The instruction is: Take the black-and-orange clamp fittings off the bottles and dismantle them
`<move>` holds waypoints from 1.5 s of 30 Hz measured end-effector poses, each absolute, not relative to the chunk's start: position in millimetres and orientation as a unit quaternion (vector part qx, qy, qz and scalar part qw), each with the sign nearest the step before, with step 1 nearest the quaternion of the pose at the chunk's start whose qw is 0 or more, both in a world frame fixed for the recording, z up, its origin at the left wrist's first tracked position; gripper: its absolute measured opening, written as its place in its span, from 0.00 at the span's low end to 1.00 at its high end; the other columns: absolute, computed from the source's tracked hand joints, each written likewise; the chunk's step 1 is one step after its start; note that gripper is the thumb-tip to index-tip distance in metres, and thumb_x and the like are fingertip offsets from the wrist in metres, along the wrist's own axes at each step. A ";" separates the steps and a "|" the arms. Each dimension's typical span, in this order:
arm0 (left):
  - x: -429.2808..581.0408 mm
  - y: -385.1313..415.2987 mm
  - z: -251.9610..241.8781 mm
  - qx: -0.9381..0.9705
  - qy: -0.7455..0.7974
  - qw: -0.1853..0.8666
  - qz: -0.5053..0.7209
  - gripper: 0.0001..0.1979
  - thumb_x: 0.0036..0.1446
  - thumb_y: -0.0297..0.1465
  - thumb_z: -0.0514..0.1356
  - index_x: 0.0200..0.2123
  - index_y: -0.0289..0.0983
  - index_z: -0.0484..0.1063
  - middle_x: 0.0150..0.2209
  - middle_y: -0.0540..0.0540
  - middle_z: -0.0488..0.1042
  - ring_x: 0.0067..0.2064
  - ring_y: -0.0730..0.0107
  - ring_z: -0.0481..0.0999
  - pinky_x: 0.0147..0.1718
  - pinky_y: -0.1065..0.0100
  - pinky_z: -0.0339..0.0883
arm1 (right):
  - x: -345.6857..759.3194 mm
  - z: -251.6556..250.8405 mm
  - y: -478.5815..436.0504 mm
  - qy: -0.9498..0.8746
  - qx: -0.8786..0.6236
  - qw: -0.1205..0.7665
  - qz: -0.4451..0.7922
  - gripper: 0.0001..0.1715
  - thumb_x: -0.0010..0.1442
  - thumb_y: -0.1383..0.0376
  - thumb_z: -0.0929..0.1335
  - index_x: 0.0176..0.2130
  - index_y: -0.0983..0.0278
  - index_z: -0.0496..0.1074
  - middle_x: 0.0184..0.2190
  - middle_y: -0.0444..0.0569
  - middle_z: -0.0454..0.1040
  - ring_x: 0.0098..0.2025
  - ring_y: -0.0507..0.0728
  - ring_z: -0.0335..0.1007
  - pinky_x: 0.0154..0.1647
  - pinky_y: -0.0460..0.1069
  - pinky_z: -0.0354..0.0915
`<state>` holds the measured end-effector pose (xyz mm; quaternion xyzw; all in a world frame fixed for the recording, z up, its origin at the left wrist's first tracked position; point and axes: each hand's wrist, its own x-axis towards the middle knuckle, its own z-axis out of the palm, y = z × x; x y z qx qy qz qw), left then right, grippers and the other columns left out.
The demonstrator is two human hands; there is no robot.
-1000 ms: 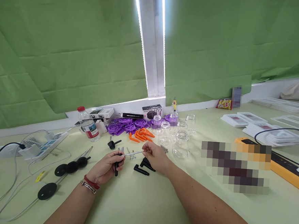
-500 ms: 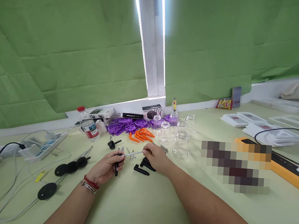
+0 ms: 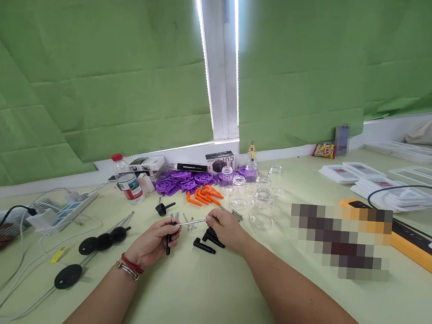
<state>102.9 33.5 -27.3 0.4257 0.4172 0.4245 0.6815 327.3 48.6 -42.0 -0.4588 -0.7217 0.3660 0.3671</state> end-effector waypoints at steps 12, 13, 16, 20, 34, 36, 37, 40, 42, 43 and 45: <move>103.1 32.4 -26.5 0.429 0.416 0.681 0.423 0.09 0.45 0.27 0.65 0.29 0.34 0.67 0.21 0.54 0.61 0.24 0.78 0.61 0.21 0.74 0.54 | 327.2 -54.6 54.0 -0.694 -0.413 0.425 0.408 0.10 0.59 0.58 0.62 0.37 0.62 0.66 0.29 0.43 0.64 0.30 0.51 0.59 0.32 0.47 0.58; 103.2 32.4 -26.6 0.429 0.416 0.681 0.423 0.10 0.44 0.27 0.65 0.29 0.34 0.67 0.21 0.54 0.61 0.23 0.78 0.61 0.21 0.74 0.54 | 326.9 -55.7 54.2 -0.692 -0.403 0.432 0.414 0.09 0.58 0.59 0.63 0.38 0.61 0.65 0.29 0.43 0.64 0.30 0.51 0.59 0.33 0.47 0.59; 103.4 32.4 -26.9 0.427 0.416 0.681 0.425 0.10 0.44 0.27 0.66 0.29 0.34 0.67 0.21 0.54 0.61 0.23 0.78 0.62 0.21 0.74 0.54 | 326.5 -54.9 53.4 -0.699 -0.396 0.432 0.410 0.06 0.57 0.61 0.63 0.35 0.61 0.64 0.27 0.41 0.62 0.29 0.50 0.57 0.31 0.46 0.58; 103.5 33.0 -27.0 0.427 0.416 0.681 0.424 0.10 0.43 0.27 0.66 0.29 0.34 0.67 0.21 0.54 0.61 0.24 0.78 0.62 0.21 0.74 0.54 | 327.0 -50.5 51.7 -0.709 -0.413 0.417 0.391 0.05 0.57 0.62 0.63 0.32 0.62 0.64 0.24 0.40 0.61 0.26 0.50 0.54 0.27 0.45 0.54; 104.0 32.4 -25.3 0.425 0.417 0.682 0.425 0.11 0.43 0.28 0.67 0.28 0.34 0.67 0.21 0.54 0.61 0.24 0.78 0.62 0.21 0.74 0.54 | 328.3 -53.2 54.3 -0.717 -0.432 0.396 0.378 0.08 0.58 0.60 0.62 0.31 0.61 0.64 0.22 0.39 0.60 0.24 0.49 0.52 0.25 0.45 0.53; 103.7 32.8 -26.1 0.428 0.415 0.682 0.424 0.10 0.43 0.28 0.66 0.28 0.34 0.67 0.21 0.54 0.61 0.24 0.78 0.62 0.21 0.74 0.54 | 328.5 -52.5 54.3 -0.717 -0.436 0.391 0.378 0.08 0.58 0.60 0.62 0.31 0.61 0.64 0.22 0.39 0.60 0.24 0.49 0.52 0.25 0.45 0.53; 103.4 32.9 -26.5 0.430 0.414 0.682 0.423 0.10 0.43 0.27 0.66 0.28 0.34 0.67 0.21 0.54 0.61 0.23 0.78 0.62 0.21 0.74 0.54 | 328.6 -51.8 54.0 -0.717 -0.438 0.387 0.379 0.08 0.58 0.60 0.62 0.30 0.61 0.64 0.22 0.39 0.60 0.24 0.49 0.52 0.25 0.45 0.53; 102.8 33.1 -27.5 0.431 0.415 0.682 0.421 0.10 0.44 0.28 0.66 0.29 0.34 0.67 0.21 0.54 0.61 0.23 0.78 0.62 0.21 0.74 0.54 | 328.7 -48.9 52.6 -0.713 -0.443 0.381 0.389 0.08 0.58 0.60 0.62 0.30 0.61 0.64 0.22 0.39 0.59 0.24 0.49 0.52 0.25 0.45 0.52; 102.8 33.0 -27.6 0.429 0.415 0.683 0.420 0.10 0.44 0.28 0.66 0.29 0.34 0.67 0.20 0.54 0.61 0.23 0.78 0.62 0.21 0.74 0.54 | 328.6 -47.3 51.8 -0.710 -0.443 0.380 0.394 0.08 0.57 0.61 0.62 0.29 0.62 0.64 0.21 0.39 0.59 0.23 0.49 0.52 0.25 0.45 0.52; 103.0 33.0 -27.5 0.429 0.414 0.684 0.420 0.10 0.43 0.28 0.66 0.29 0.34 0.67 0.20 0.54 0.61 0.23 0.78 0.62 0.21 0.74 0.54 | 328.5 -46.8 51.6 -0.708 -0.444 0.380 0.396 0.08 0.57 0.61 0.62 0.28 0.62 0.64 0.21 0.39 0.59 0.23 0.49 0.51 0.25 0.45 0.52; 103.4 33.0 -27.3 0.429 0.414 0.684 0.420 0.10 0.43 0.28 0.66 0.29 0.34 0.67 0.20 0.54 0.61 0.23 0.78 0.62 0.21 0.74 0.54 | 328.1 -46.2 51.5 -0.707 -0.447 0.378 0.397 0.08 0.56 0.61 0.63 0.28 0.62 0.64 0.21 0.39 0.58 0.23 0.49 0.51 0.25 0.45 0.52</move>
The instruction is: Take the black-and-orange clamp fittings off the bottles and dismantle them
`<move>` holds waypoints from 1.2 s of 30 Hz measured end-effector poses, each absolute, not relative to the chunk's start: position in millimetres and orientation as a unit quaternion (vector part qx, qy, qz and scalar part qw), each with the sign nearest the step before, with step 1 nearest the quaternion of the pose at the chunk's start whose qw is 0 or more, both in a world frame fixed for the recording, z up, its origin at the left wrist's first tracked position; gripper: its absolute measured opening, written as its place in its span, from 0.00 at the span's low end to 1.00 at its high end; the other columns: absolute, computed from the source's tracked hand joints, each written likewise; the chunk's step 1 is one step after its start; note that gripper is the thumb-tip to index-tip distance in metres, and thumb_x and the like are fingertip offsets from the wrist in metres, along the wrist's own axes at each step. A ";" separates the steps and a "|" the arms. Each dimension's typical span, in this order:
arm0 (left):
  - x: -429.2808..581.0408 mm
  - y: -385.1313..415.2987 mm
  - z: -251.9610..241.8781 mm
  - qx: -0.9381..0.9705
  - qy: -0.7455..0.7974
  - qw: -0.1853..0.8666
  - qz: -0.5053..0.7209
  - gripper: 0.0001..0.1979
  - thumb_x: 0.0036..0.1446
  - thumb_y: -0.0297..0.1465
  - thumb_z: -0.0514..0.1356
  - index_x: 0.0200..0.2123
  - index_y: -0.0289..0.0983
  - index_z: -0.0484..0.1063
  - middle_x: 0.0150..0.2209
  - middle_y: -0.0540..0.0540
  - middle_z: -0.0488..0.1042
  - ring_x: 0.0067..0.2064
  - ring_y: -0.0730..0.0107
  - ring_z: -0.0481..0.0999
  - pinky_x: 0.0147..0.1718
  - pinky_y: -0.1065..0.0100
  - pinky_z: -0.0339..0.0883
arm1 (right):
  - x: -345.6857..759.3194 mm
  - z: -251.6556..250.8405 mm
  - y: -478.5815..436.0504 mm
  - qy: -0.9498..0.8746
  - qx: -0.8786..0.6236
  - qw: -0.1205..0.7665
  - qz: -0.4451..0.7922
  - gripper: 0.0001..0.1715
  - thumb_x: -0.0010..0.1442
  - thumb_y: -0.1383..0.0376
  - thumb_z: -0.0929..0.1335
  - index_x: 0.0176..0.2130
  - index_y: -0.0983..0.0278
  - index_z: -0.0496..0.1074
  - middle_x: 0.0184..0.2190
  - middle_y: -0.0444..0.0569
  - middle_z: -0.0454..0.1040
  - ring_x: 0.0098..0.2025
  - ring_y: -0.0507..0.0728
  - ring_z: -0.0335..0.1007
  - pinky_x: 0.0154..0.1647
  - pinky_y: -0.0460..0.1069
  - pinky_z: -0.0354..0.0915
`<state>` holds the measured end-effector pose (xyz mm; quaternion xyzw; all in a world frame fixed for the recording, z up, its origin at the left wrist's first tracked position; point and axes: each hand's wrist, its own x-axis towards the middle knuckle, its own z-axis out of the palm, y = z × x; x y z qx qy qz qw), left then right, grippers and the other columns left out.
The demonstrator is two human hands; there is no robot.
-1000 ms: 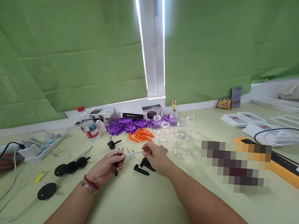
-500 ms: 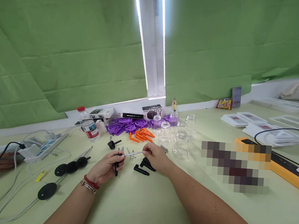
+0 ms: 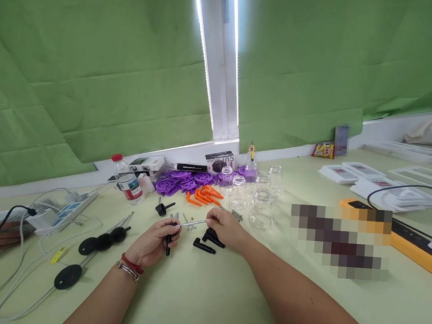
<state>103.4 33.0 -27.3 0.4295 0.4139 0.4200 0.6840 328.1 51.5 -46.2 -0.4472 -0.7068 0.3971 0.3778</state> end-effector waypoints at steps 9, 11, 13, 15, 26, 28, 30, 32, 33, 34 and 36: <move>104.5 32.3 -27.6 0.440 0.420 0.675 0.416 0.10 0.44 0.28 0.65 0.28 0.35 0.66 0.20 0.54 0.61 0.23 0.78 0.61 0.21 0.74 0.54 | 327.2 -43.8 50.6 -0.695 -0.459 0.359 0.421 0.07 0.55 0.63 0.62 0.27 0.62 0.64 0.22 0.40 0.62 0.24 0.49 0.52 0.25 0.46 0.52; 104.5 31.5 -27.0 0.449 0.427 0.669 0.411 0.10 0.44 0.29 0.65 0.29 0.35 0.66 0.20 0.54 0.61 0.23 0.77 0.61 0.21 0.73 0.55 | 327.5 -44.5 50.7 -0.693 -0.459 0.358 0.425 0.07 0.56 0.63 0.62 0.27 0.62 0.64 0.22 0.40 0.62 0.24 0.49 0.52 0.25 0.46 0.52; 105.0 29.8 -25.0 0.467 0.436 0.654 0.404 0.12 0.44 0.29 0.65 0.32 0.36 0.66 0.22 0.53 0.63 0.23 0.77 0.62 0.23 0.73 0.56 | 327.9 -45.6 51.2 -0.691 -0.461 0.365 0.422 0.07 0.56 0.63 0.62 0.28 0.62 0.64 0.23 0.41 0.63 0.24 0.49 0.53 0.26 0.46 0.53; 105.8 27.7 -21.6 0.500 0.445 0.628 0.396 0.16 0.41 0.28 0.67 0.35 0.36 0.67 0.26 0.52 0.67 0.26 0.76 0.64 0.25 0.73 0.58 | 328.0 -46.6 51.8 -0.692 -0.460 0.378 0.407 0.08 0.57 0.62 0.61 0.29 0.62 0.64 0.24 0.41 0.64 0.25 0.50 0.54 0.27 0.46 0.54; 62.4 40.2 -3.6 0.500 0.681 0.089 0.527 0.19 0.45 0.46 0.62 0.35 0.40 0.67 0.27 0.50 0.69 0.26 0.70 0.65 0.26 0.70 0.58 | 328.2 -42.1 48.3 -0.711 -0.446 0.414 0.353 0.12 0.60 0.56 0.60 0.33 0.61 0.64 0.25 0.41 0.61 0.27 0.51 0.56 0.29 0.47 0.56; 47.7 46.1 2.8 0.471 0.757 -0.006 0.453 0.18 0.49 0.49 0.57 0.35 0.41 0.68 0.27 0.48 0.72 0.30 0.62 0.70 0.33 0.63 0.61 | 328.0 -41.7 47.6 -0.716 -0.454 0.407 0.341 0.13 0.60 0.56 0.59 0.32 0.61 0.64 0.24 0.40 0.61 0.27 0.51 0.55 0.28 0.47 0.55; 36.1 54.0 9.5 0.460 0.816 -0.053 0.345 0.19 0.50 0.50 0.54 0.34 0.41 0.68 0.28 0.45 0.74 0.35 0.54 0.73 0.40 0.55 0.59 | 327.5 -41.5 47.0 -0.719 -0.455 0.403 0.337 0.13 0.60 0.56 0.59 0.31 0.61 0.64 0.23 0.40 0.61 0.26 0.51 0.55 0.28 0.46 0.55; 27.8 63.9 14.1 0.461 0.847 -0.051 0.259 0.21 0.50 0.51 0.52 0.35 0.41 0.69 0.33 0.42 0.76 0.40 0.48 0.73 0.43 0.50 0.57 | 326.8 -41.4 46.7 -0.725 -0.453 0.399 0.333 0.14 0.60 0.56 0.59 0.31 0.61 0.64 0.23 0.40 0.61 0.26 0.51 0.55 0.27 0.46 0.55; 24.6 69.2 15.2 0.463 0.857 -0.040 0.222 0.21 0.50 0.51 0.51 0.35 0.41 0.69 0.35 0.41 0.77 0.42 0.47 0.73 0.44 0.49 0.57 | 326.5 -41.4 46.7 -0.727 -0.453 0.396 0.330 0.14 0.60 0.56 0.59 0.30 0.61 0.64 0.23 0.40 0.61 0.26 0.51 0.56 0.27 0.46 0.55; 22.0 74.3 15.3 0.469 0.862 -0.033 0.190 0.22 0.50 0.51 0.51 0.36 0.41 0.69 0.37 0.40 0.77 0.43 0.46 0.73 0.44 0.49 0.57 | 326.2 -41.4 46.7 -0.729 -0.454 0.394 0.327 0.14 0.60 0.56 0.59 0.30 0.62 0.64 0.23 0.40 0.61 0.26 0.51 0.56 0.27 0.46 0.55; 17.7 83.0 13.2 0.476 0.864 -0.024 0.160 0.21 0.49 0.50 0.52 0.35 0.40 0.70 0.38 0.38 0.77 0.43 0.46 0.73 0.44 0.49 0.57 | 326.0 -41.7 47.0 -0.733 -0.458 0.389 0.320 0.14 0.60 0.56 0.59 0.30 0.62 0.64 0.23 0.40 0.62 0.27 0.51 0.56 0.28 0.46 0.55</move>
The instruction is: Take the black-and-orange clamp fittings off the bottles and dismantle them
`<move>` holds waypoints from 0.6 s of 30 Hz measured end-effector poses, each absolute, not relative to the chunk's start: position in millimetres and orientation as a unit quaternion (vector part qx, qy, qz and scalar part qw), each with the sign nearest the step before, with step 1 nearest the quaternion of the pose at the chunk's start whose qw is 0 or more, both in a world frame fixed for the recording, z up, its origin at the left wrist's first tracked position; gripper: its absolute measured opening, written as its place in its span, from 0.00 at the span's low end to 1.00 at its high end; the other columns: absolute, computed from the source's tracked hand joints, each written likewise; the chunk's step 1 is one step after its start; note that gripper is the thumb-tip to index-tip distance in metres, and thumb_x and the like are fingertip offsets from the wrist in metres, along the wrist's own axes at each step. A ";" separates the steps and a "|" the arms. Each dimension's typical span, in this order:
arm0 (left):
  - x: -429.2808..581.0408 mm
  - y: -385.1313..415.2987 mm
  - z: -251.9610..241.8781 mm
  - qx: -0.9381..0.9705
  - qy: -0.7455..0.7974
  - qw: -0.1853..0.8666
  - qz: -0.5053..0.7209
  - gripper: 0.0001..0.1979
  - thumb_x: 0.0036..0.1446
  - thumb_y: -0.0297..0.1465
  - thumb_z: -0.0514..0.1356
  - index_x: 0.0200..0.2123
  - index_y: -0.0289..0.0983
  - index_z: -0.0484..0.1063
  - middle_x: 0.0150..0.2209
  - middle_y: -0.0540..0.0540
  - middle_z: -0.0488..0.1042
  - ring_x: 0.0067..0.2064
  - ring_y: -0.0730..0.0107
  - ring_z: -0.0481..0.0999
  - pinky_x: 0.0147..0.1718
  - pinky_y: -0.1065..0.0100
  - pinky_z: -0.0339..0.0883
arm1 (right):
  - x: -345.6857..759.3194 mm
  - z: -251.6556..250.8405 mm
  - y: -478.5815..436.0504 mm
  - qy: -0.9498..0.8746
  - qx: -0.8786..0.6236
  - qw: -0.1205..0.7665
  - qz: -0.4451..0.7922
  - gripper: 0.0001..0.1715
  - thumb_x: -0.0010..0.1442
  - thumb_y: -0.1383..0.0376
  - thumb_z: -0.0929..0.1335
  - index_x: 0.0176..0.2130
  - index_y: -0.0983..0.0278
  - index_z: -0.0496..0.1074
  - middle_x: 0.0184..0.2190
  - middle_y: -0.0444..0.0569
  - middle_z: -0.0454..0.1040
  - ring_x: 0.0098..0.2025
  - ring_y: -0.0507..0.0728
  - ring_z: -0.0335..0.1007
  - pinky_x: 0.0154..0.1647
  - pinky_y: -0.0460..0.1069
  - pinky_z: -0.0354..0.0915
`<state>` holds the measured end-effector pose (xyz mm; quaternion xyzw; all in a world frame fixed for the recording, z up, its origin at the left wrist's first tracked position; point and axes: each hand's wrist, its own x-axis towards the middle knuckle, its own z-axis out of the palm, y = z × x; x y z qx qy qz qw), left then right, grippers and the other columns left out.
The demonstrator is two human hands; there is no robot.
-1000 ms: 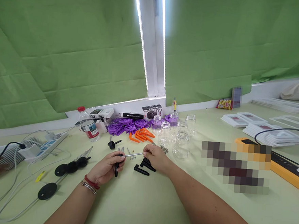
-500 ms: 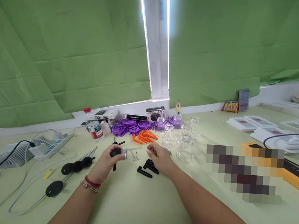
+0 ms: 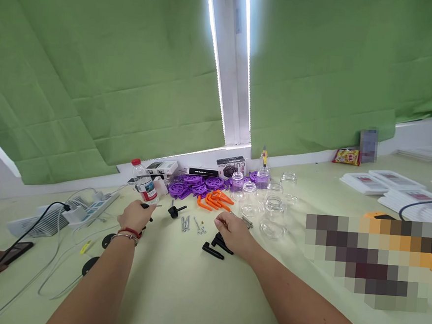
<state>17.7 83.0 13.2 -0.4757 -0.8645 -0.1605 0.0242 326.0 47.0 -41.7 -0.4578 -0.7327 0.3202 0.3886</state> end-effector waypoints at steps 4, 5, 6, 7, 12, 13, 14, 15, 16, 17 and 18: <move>11.2 91.2 2.6 -0.487 -0.866 0.025 -0.111 0.19 0.46 0.46 0.56 0.31 0.37 0.72 0.37 0.34 0.77 0.42 0.43 0.74 0.45 0.47 0.54 | 326.0 -42.4 47.7 -0.741 -0.462 0.380 0.305 0.15 0.61 0.57 0.58 0.29 0.62 0.64 0.23 0.41 0.62 0.27 0.51 0.57 0.28 0.46 0.55; 9.7 91.7 -0.3 -0.489 -0.866 0.028 -0.098 0.17 0.45 0.44 0.57 0.30 0.36 0.72 0.37 0.33 0.77 0.42 0.42 0.74 0.45 0.47 0.53 | 326.0 -42.3 47.9 -0.743 -0.462 0.377 0.302 0.15 0.61 0.57 0.58 0.29 0.62 0.64 0.23 0.41 0.62 0.27 0.51 0.57 0.28 0.46 0.55; 8.3 91.8 -3.1 -0.492 -0.866 0.032 -0.085 0.15 0.44 0.42 0.58 0.30 0.36 0.72 0.37 0.33 0.77 0.43 0.42 0.74 0.45 0.47 0.52 | 326.0 -42.1 47.9 -0.745 -0.463 0.375 0.301 0.15 0.61 0.57 0.58 0.29 0.62 0.64 0.23 0.41 0.62 0.27 0.51 0.57 0.28 0.46 0.54; 6.9 91.7 -5.5 -0.496 -0.865 0.035 -0.074 0.13 0.44 0.39 0.58 0.29 0.36 0.72 0.37 0.33 0.77 0.43 0.41 0.73 0.45 0.47 0.52 | 326.1 -41.8 47.8 -0.746 -0.463 0.372 0.301 0.15 0.61 0.57 0.58 0.28 0.62 0.63 0.23 0.41 0.62 0.27 0.51 0.57 0.28 0.46 0.54; 4.7 89.2 -10.2 -0.510 -0.858 0.038 -0.036 0.07 0.43 0.30 0.57 0.28 0.36 0.73 0.35 0.34 0.77 0.40 0.43 0.75 0.44 0.45 0.51 | 325.9 -39.6 46.7 -0.751 -0.469 0.357 0.298 0.15 0.61 0.57 0.58 0.27 0.62 0.62 0.23 0.41 0.61 0.27 0.52 0.57 0.28 0.47 0.54; 6.7 88.5 -9.5 -0.515 -0.856 0.043 -0.032 0.07 0.44 0.30 0.57 0.28 0.35 0.73 0.35 0.33 0.77 0.40 0.42 0.74 0.44 0.45 0.51 | 325.7 -39.3 46.4 -0.751 -0.470 0.356 0.296 0.15 0.61 0.57 0.57 0.27 0.62 0.62 0.23 0.41 0.61 0.27 0.52 0.57 0.29 0.47 0.54; 10.1 88.0 -8.6 -0.522 -0.851 0.051 -0.031 0.08 0.44 0.30 0.57 0.30 0.34 0.73 0.36 0.32 0.77 0.42 0.41 0.74 0.44 0.44 0.50 | 325.6 -38.9 46.2 -0.752 -0.471 0.355 0.295 0.15 0.61 0.58 0.57 0.27 0.62 0.62 0.23 0.41 0.62 0.28 0.52 0.58 0.29 0.47 0.54; 15.0 87.8 -7.5 -0.532 -0.844 0.061 -0.034 0.10 0.46 0.31 0.57 0.32 0.33 0.73 0.38 0.30 0.76 0.44 0.39 0.72 0.45 0.44 0.50 | 325.4 -38.7 45.9 -0.753 -0.471 0.354 0.293 0.15 0.61 0.58 0.57 0.27 0.62 0.61 0.23 0.41 0.62 0.28 0.52 0.58 0.29 0.47 0.54; 21.4 87.9 -6.5 -0.546 -0.834 0.071 -0.039 0.13 0.47 0.32 0.56 0.35 0.32 0.72 0.40 0.29 0.75 0.47 0.38 0.70 0.47 0.44 0.49 | 325.3 -38.4 45.7 -0.753 -0.471 0.354 0.292 0.16 0.61 0.58 0.57 0.26 0.62 0.61 0.23 0.41 0.62 0.28 0.52 0.58 0.30 0.47 0.54; 29.1 88.3 -5.9 -0.565 -0.820 0.078 -0.046 0.16 0.49 0.33 0.56 0.39 0.31 0.71 0.43 0.28 0.73 0.49 0.39 0.68 0.48 0.46 0.49 | 325.1 -38.2 45.6 -0.754 -0.471 0.353 0.292 0.16 0.62 0.58 0.57 0.26 0.62 0.61 0.23 0.42 0.62 0.28 0.52 0.58 0.30 0.47 0.54; 37.6 89.2 -5.9 -0.586 -0.804 0.081 -0.054 0.18 0.50 0.34 0.55 0.44 0.31 0.69 0.46 0.29 0.71 0.51 0.41 0.67 0.50 0.48 0.50 | 325.0 -38.0 45.4 -0.754 -0.470 0.352 0.294 0.16 0.62 0.58 0.57 0.26 0.62 0.61 0.23 0.41 0.61 0.28 0.52 0.58 0.29 0.47 0.54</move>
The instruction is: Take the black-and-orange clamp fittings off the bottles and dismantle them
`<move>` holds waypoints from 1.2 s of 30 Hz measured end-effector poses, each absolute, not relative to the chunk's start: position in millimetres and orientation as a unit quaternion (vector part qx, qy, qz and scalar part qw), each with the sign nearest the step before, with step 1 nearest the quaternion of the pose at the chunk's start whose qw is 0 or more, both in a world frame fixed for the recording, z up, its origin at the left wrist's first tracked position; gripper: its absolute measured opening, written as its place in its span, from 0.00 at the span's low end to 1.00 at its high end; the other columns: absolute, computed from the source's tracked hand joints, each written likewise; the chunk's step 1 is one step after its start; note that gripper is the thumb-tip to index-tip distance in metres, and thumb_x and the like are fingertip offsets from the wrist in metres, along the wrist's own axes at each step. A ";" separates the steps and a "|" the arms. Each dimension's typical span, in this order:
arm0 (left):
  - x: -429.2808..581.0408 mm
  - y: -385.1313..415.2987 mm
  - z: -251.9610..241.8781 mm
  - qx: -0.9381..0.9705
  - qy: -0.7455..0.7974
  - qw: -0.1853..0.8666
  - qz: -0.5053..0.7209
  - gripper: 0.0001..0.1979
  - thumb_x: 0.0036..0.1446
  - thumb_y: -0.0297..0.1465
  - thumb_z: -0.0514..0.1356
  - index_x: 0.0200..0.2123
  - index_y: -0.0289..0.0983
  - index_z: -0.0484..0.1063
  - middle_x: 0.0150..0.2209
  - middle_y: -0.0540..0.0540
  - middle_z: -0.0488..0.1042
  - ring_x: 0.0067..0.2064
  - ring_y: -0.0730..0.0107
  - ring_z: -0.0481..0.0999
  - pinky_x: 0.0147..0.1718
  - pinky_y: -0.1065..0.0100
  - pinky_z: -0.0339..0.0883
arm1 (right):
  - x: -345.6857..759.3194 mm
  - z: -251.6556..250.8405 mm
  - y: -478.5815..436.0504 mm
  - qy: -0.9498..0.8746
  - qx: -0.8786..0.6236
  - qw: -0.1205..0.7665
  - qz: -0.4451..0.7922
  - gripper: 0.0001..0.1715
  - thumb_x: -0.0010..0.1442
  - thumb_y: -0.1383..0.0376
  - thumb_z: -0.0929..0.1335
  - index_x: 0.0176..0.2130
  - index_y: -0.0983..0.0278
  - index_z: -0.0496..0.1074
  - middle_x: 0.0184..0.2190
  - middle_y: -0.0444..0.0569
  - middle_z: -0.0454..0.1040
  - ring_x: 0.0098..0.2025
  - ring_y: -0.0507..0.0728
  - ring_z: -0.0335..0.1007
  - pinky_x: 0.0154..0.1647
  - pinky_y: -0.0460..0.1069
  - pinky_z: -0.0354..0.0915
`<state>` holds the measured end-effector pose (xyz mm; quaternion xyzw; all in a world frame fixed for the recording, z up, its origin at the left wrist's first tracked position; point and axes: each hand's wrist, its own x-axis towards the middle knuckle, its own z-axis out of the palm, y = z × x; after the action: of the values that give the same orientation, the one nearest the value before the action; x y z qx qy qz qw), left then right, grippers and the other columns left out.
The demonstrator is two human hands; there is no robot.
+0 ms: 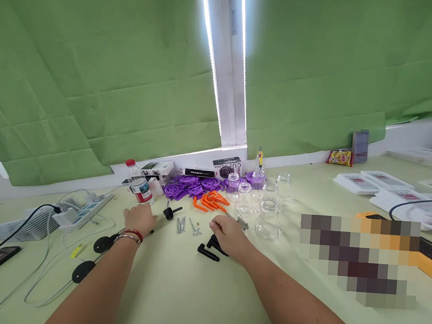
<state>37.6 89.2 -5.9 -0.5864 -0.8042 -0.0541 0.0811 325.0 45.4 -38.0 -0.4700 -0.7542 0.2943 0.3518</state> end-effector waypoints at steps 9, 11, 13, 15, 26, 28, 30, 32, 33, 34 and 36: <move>72.7 102.5 -30.5 -0.653 -0.749 -0.038 -0.107 0.12 0.50 0.30 0.59 0.41 0.37 0.70 0.45 0.36 0.69 0.45 0.50 0.72 0.42 0.57 0.62 | 326.3 -40.8 46.7 -0.753 -0.469 0.354 0.295 0.16 0.62 0.57 0.58 0.26 0.62 0.61 0.23 0.41 0.61 0.27 0.52 0.57 0.28 0.46 0.54; 67.4 102.9 -34.0 -0.641 -0.751 -0.062 -0.144 0.09 0.50 0.27 0.59 0.37 0.35 0.70 0.43 0.35 0.69 0.45 0.49 0.72 0.43 0.55 0.62 | 326.0 -41.5 47.6 -0.757 -0.466 0.354 0.290 0.16 0.62 0.58 0.58 0.26 0.62 0.62 0.23 0.41 0.61 0.28 0.52 0.58 0.29 0.47 0.54; 62.9 101.2 -33.8 -0.627 -0.749 -0.083 -0.196 0.08 0.49 0.24 0.58 0.35 0.34 0.70 0.44 0.34 0.68 0.47 0.48 0.71 0.45 0.53 0.61 | 325.3 -41.6 47.9 -0.761 -0.465 0.352 0.285 0.16 0.62 0.58 0.58 0.27 0.62 0.62 0.24 0.42 0.62 0.28 0.52 0.58 0.29 0.47 0.55; 61.5 97.3 -29.7 -0.608 -0.742 -0.108 -0.260 0.08 0.48 0.22 0.58 0.35 0.34 0.69 0.46 0.35 0.66 0.49 0.49 0.69 0.49 0.53 0.59 | 324.9 -41.0 47.5 -0.763 -0.467 0.349 0.278 0.15 0.62 0.59 0.58 0.27 0.62 0.63 0.24 0.42 0.63 0.28 0.52 0.59 0.29 0.47 0.56; 94.9 46.9 17.7 -0.361 -0.576 -0.445 -0.582 0.13 0.46 0.13 0.53 0.32 0.35 0.64 0.34 0.45 0.70 0.36 0.71 0.75 0.37 0.67 0.73 | 322.3 -25.1 31.5 -0.851 -0.418 0.292 0.127 0.06 0.58 0.67 0.64 0.38 0.63 0.70 0.38 0.50 0.72 0.43 0.57 0.64 0.44 0.52 0.62; 100.1 36.1 18.6 -0.295 -0.512 -0.534 -0.605 0.13 0.45 0.12 0.52 0.31 0.34 0.64 0.35 0.42 0.72 0.39 0.69 0.76 0.36 0.69 0.73 | 320.3 -23.7 30.1 -0.867 -0.402 0.275 0.100 0.06 0.59 0.67 0.65 0.37 0.63 0.70 0.38 0.50 0.72 0.43 0.57 0.64 0.45 0.53 0.62; 104.7 27.6 15.3 -0.224 -0.450 -0.615 -0.608 0.14 0.46 0.11 0.51 0.32 0.33 0.65 0.36 0.39 0.72 0.40 0.66 0.76 0.33 0.71 0.73 | 318.9 -23.6 29.8 -0.877 -0.391 0.267 0.082 0.05 0.59 0.66 0.65 0.36 0.64 0.70 0.38 0.50 0.72 0.43 0.57 0.64 0.46 0.53 0.62; 108.8 21.6 10.0 -0.202 -0.403 -0.659 -0.602 0.15 0.45 0.11 0.51 0.34 0.32 0.66 0.38 0.39 0.73 0.41 0.66 0.76 0.31 0.73 0.72 | 317.8 -23.9 29.9 -0.884 -0.383 0.261 0.067 0.05 0.59 0.66 0.65 0.35 0.64 0.70 0.38 0.50 0.72 0.43 0.57 0.64 0.45 0.52 0.62; 110.6 19.4 7.2 -0.208 -0.384 -0.669 -0.601 0.16 0.45 0.12 0.52 0.36 0.33 0.67 0.38 0.39 0.73 0.40 0.66 0.76 0.31 0.73 0.72 | 317.3 -23.9 29.9 -0.887 -0.379 0.256 0.057 0.05 0.59 0.66 0.65 0.35 0.64 0.70 0.38 0.50 0.72 0.44 0.57 0.64 0.46 0.52 0.62; 112.2 17.5 4.7 -0.220 -0.364 -0.678 -0.600 0.18 0.44 0.12 0.53 0.38 0.33 0.67 0.39 0.40 0.73 0.39 0.67 0.76 0.31 0.73 0.71 | 316.8 -23.7 29.7 -0.892 -0.373 0.251 0.044 0.05 0.59 0.66 0.65 0.35 0.65 0.71 0.38 0.50 0.72 0.45 0.57 0.64 0.47 0.53 0.62; 115.0 14.0 0.6 -0.247 -0.326 -0.693 -0.594 0.20 0.43 0.15 0.56 0.41 0.33 0.68 0.39 0.41 0.73 0.37 0.69 0.75 0.32 0.71 0.71 | 315.4 -22.7 28.4 -0.903 -0.356 0.242 0.011 0.05 0.58 0.66 0.65 0.35 0.65 0.71 0.41 0.50 0.72 0.48 0.58 0.62 0.50 0.54 0.60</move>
<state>115.0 14.0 0.6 -0.2468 -0.3257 -0.5944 -0.6926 315.4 28.4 -22.7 -0.3555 -0.9026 0.0112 0.2425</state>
